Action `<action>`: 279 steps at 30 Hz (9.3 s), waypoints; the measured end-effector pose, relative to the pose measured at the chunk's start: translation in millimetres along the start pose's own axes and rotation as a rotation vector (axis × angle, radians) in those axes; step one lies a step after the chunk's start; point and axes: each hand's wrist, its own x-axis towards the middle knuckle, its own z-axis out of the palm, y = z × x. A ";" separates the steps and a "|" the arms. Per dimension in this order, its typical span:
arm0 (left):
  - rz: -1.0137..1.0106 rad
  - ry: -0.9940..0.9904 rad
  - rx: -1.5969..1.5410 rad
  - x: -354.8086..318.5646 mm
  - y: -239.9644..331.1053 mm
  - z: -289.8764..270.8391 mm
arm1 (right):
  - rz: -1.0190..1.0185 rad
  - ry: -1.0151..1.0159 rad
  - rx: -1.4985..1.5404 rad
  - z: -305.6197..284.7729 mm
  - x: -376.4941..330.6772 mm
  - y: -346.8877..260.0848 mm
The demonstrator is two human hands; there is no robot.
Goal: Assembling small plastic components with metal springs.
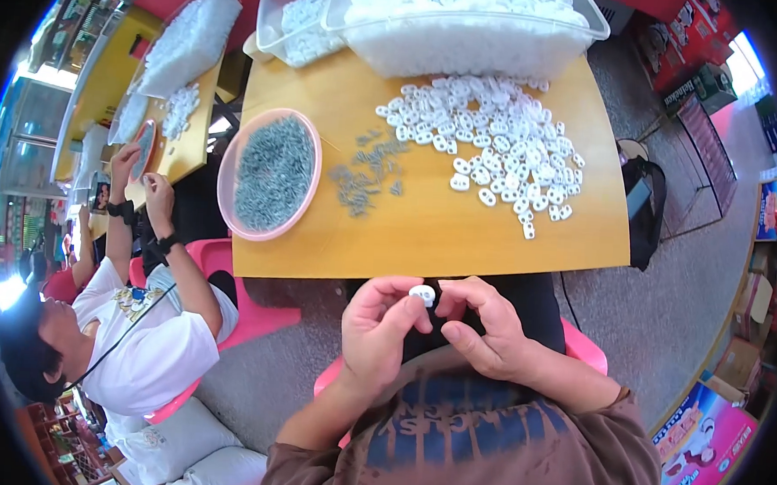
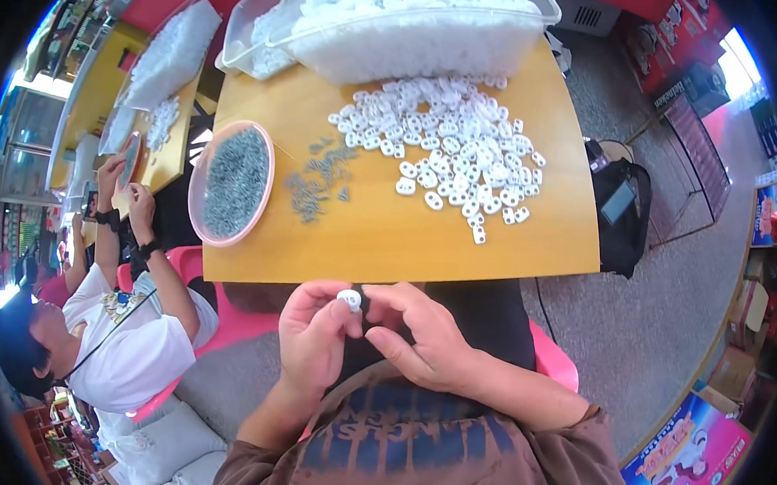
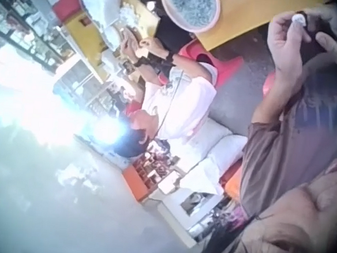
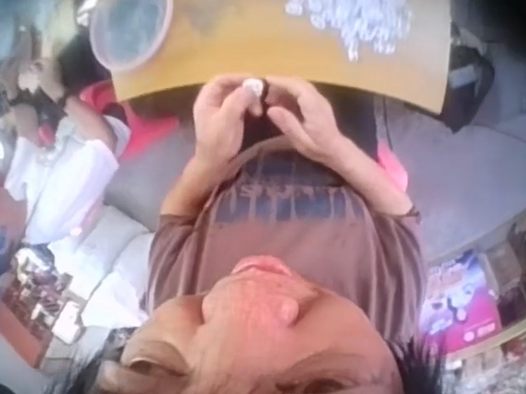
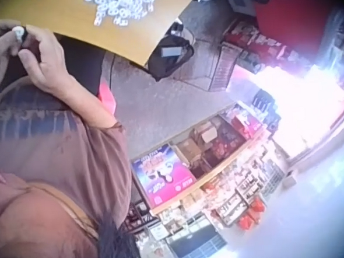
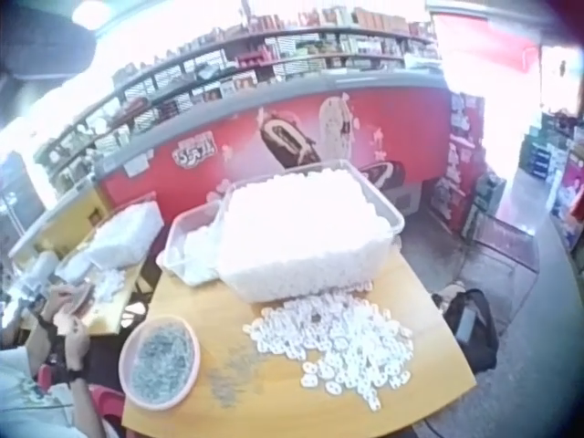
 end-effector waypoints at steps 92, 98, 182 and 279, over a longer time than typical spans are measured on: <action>-0.013 -0.087 0.253 19.1 -8.5 29.9 | 0.127 0.143 -0.097 -32.1 10.4 5.3; 0.022 -0.036 0.207 9.6 0.5 32.2 | 0.020 0.120 0.007 -24.0 12.8 -0.3; 0.089 -0.351 0.417 2.7 7.9 22.0 | 0.188 -0.069 0.373 -27.2 -1.5 -27.0; 0.233 -0.251 0.679 14.9 10.7 21.3 | 0.140 0.126 0.413 -32.1 4.3 -14.5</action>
